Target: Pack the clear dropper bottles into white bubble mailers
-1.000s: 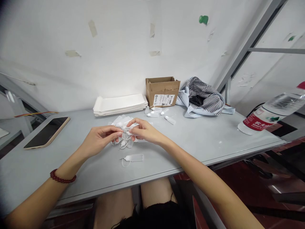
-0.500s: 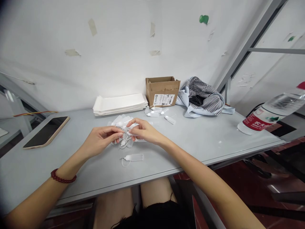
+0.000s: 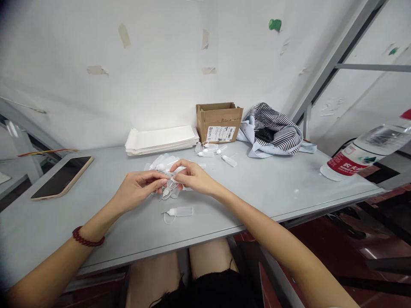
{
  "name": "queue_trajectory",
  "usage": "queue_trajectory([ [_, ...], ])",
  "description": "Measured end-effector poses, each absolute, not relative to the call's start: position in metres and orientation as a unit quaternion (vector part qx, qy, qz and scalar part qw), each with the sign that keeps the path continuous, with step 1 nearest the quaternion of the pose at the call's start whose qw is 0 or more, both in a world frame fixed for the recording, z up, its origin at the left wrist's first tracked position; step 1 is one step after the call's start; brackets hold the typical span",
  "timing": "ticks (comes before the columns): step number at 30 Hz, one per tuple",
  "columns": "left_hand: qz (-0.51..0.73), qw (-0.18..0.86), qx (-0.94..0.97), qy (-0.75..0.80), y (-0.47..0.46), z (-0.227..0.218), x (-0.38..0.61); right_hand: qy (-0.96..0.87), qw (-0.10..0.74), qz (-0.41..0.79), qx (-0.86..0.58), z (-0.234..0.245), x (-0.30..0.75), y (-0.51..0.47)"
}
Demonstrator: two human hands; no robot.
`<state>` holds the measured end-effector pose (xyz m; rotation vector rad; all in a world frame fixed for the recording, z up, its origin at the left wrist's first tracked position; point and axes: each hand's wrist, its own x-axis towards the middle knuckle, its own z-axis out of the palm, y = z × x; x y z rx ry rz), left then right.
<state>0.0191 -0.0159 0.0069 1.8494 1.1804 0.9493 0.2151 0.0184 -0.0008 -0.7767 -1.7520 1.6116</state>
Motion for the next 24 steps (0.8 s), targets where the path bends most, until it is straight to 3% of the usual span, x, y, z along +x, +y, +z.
queue_trajectory([
  [24, 0.371, 0.348, 0.716, 0.477, -0.014, 0.0131, 0.0138, -0.678, 0.314, 0.586, -0.315, 0.0042, 0.216, 0.0175],
])
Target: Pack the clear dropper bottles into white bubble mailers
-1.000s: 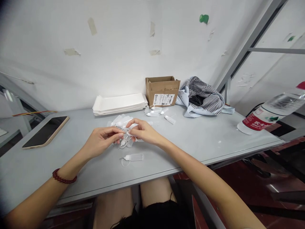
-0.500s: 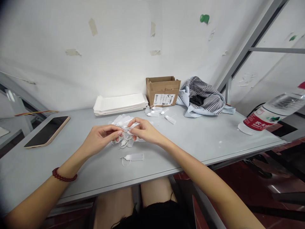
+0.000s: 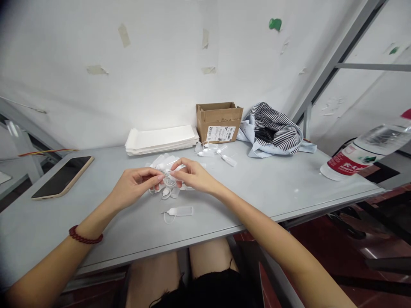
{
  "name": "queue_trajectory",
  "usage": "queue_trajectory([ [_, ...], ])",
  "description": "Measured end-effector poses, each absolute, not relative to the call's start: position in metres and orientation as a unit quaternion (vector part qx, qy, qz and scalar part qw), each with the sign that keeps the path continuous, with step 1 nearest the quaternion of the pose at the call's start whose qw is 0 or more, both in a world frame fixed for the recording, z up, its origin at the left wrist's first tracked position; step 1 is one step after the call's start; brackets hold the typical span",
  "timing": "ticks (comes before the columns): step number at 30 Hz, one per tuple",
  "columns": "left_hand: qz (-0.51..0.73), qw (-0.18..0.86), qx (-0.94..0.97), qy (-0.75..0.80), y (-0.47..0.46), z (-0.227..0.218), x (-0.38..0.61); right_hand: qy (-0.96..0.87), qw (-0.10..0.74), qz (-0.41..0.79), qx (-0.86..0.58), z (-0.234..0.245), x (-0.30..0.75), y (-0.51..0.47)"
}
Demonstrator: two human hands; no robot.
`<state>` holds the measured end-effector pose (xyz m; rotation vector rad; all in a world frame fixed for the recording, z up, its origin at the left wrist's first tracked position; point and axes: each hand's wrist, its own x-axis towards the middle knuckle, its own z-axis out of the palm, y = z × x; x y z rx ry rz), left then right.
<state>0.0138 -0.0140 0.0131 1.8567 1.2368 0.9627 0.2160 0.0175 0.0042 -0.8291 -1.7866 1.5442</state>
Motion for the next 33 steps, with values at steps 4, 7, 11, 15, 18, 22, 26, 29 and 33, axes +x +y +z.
queue_trajectory([
  [4, 0.404, 0.339, 0.686, 0.502, -0.012, 0.014, 0.012, -0.677, 0.331, 0.575, -0.318, 0.003, 0.217, 0.02],
  [7, 0.424, 0.332, 0.664, 0.519, -0.011, 0.014, 0.01, -0.683, 0.341, 0.563, -0.317, 0.002, 0.217, 0.021],
  [11, 0.418, 0.341, 0.668, 0.513, -0.01, 0.013, 0.008, -0.683, 0.339, 0.565, -0.315, 0.004, 0.217, 0.02],
  [15, 0.402, 0.353, 0.683, 0.497, -0.011, 0.013, 0.008, -0.679, 0.342, 0.568, -0.315, 0.006, 0.219, 0.019],
  [18, 0.398, 0.355, 0.687, 0.494, -0.013, 0.014, 0.009, -0.676, 0.341, 0.574, -0.311, 0.006, 0.219, 0.02],
  [22, 0.39, 0.362, 0.691, 0.49, -0.014, 0.014, 0.01, -0.668, 0.345, 0.581, -0.311, 0.002, 0.218, 0.021],
  [26, 0.381, 0.357, 0.693, 0.497, -0.012, 0.012, 0.009, -0.659, 0.352, 0.586, -0.313, -0.003, 0.215, 0.022],
  [29, 0.38, 0.352, 0.696, 0.497, -0.011, 0.011, 0.007, -0.66, 0.357, 0.588, -0.303, -0.007, 0.213, 0.022],
  [33, 0.382, 0.358, 0.701, 0.485, -0.01, 0.01, 0.004, -0.666, 0.357, 0.587, -0.292, -0.007, 0.212, 0.021],
])
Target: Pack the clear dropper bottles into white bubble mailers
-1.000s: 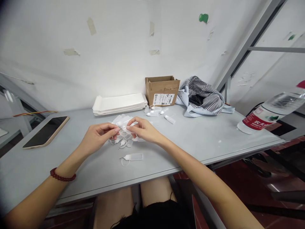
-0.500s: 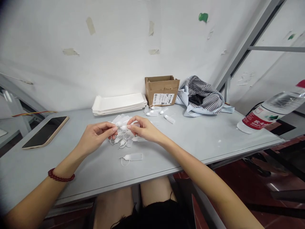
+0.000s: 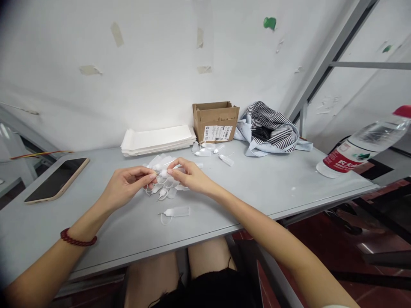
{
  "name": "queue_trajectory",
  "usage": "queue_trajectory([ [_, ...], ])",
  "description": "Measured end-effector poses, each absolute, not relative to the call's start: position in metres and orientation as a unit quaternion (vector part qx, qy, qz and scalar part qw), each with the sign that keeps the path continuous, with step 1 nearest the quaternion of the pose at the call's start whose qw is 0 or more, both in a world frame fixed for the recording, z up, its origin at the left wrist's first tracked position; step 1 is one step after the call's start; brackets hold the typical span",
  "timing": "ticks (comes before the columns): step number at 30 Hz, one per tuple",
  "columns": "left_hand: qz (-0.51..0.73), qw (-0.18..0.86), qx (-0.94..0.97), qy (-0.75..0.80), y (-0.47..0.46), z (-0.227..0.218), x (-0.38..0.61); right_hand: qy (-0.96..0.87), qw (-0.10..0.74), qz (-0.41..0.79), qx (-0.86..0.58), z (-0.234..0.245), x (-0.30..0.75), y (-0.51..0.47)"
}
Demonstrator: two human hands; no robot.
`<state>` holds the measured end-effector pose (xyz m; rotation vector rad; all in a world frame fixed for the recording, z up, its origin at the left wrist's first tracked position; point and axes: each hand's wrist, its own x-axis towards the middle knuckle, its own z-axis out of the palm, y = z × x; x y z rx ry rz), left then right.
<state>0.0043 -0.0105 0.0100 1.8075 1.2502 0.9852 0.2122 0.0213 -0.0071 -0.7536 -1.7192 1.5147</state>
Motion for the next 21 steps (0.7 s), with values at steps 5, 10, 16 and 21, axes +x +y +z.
queue_trajectory([
  [5, 0.391, 0.351, 0.702, 0.481, -0.011, 0.008, 0.003, -0.679, 0.362, 0.572, -0.284, -0.006, 0.212, 0.019],
  [10, 0.392, 0.338, 0.704, 0.487, -0.01, 0.009, 0.006, -0.69, 0.367, 0.556, -0.282, -0.005, 0.213, 0.02],
  [16, 0.407, 0.333, 0.701, 0.482, -0.014, 0.017, 0.007, -0.666, 0.427, 0.543, -0.282, 0.004, 0.215, 0.02],
  [21, 0.416, 0.326, 0.682, 0.505, -0.014, 0.02, 0.006, -0.652, 0.44, 0.544, -0.293, 0.005, 0.214, 0.02],
])
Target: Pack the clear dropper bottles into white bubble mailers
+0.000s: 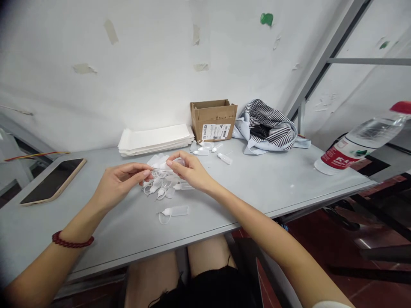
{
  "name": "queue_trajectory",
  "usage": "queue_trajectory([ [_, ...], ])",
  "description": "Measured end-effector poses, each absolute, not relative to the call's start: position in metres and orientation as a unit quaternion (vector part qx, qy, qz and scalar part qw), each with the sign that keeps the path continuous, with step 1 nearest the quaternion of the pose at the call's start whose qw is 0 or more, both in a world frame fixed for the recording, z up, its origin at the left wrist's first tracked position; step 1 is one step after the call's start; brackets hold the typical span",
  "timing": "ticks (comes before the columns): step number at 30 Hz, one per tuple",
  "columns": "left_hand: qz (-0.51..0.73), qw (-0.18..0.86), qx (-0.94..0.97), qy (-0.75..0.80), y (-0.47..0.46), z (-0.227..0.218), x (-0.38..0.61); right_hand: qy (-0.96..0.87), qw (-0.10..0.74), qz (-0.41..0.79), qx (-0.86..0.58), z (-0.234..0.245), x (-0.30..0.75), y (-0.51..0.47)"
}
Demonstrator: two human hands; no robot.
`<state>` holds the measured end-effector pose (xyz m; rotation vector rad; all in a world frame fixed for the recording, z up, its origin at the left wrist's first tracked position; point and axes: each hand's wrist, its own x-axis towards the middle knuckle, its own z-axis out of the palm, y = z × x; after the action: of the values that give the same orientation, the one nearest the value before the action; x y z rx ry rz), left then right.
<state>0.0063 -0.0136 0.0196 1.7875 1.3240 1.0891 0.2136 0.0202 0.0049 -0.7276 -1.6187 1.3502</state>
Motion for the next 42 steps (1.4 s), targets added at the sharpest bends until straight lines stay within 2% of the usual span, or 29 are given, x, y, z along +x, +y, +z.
queue_trajectory([
  [29, 0.395, 0.367, 0.68, 0.497, -0.014, 0.015, 0.009, -0.716, 0.366, 0.522, -0.285, -0.005, 0.214, 0.018],
  [42, 0.376, 0.354, 0.692, 0.505, -0.014, 0.013, 0.012, -0.738, 0.34, 0.495, -0.31, -0.003, 0.216, 0.02],
])
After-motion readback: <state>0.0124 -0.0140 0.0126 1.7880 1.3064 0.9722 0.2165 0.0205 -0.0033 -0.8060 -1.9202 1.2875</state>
